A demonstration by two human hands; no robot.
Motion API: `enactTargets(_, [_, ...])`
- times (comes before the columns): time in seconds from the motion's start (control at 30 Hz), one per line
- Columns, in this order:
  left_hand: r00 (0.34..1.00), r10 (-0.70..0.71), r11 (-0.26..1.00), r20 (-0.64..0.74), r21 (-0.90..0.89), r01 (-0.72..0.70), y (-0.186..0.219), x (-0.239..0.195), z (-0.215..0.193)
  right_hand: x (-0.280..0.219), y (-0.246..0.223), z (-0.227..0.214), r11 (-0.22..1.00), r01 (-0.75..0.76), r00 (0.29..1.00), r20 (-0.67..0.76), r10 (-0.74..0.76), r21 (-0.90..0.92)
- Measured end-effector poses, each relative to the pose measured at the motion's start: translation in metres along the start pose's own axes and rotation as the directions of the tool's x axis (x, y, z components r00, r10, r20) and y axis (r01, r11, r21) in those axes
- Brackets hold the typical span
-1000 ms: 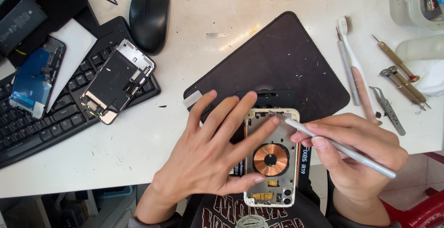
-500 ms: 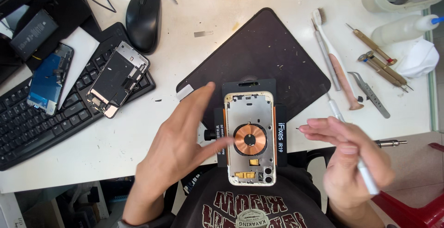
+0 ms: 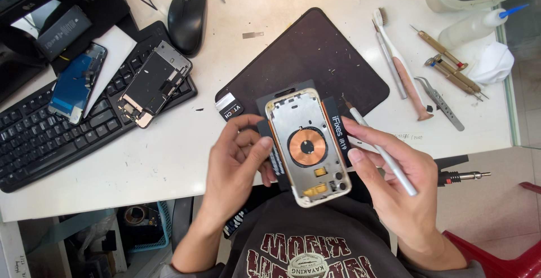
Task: The person uses a small metal tool to scrape and clean residue from the interior frame of a disassembled smartphone. The person works methodically along the edges and around the wireless charging coil, removing debris from the device's chassis.
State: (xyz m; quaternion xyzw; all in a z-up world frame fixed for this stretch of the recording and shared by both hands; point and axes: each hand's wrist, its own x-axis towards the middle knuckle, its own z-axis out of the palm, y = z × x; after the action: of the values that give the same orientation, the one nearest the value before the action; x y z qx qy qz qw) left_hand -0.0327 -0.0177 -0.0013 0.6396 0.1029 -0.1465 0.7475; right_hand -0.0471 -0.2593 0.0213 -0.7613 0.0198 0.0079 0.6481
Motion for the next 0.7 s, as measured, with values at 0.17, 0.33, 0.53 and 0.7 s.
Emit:
enactTargets(0.17, [0.994, 0.066, 0.976, -0.088, -0.201, -0.082, -0.032, -0.031, 0.029, 0.014, -0.039, 0.001, 0.997, 0.048, 0.999, 0.018, -0.046, -0.068])
enactTargets(0.33, [0.964, 0.192, 0.826, -0.183, -0.501, -0.259, -0.064, -0.06, 0.081, 0.065, -0.056, -0.003, 0.915, 0.189, 0.942, 0.33, -0.066, -0.357])
enactTargets(0.53, [0.969, 0.115, 0.8, -0.22, -0.557, -0.221, -0.089, -0.058, 0.083, 0.089, -0.031, 0.0, 0.893, 0.084, 0.894, 0.429, 0.129, -0.443])
enactTargets(0.7, [0.979, 0.184, 0.95, -0.084, -0.242, -0.2, -0.088, -0.061, 0.05, 0.07, -0.012, -0.018, 0.882, 0.261, 0.94, 0.312, -0.14, -0.391])
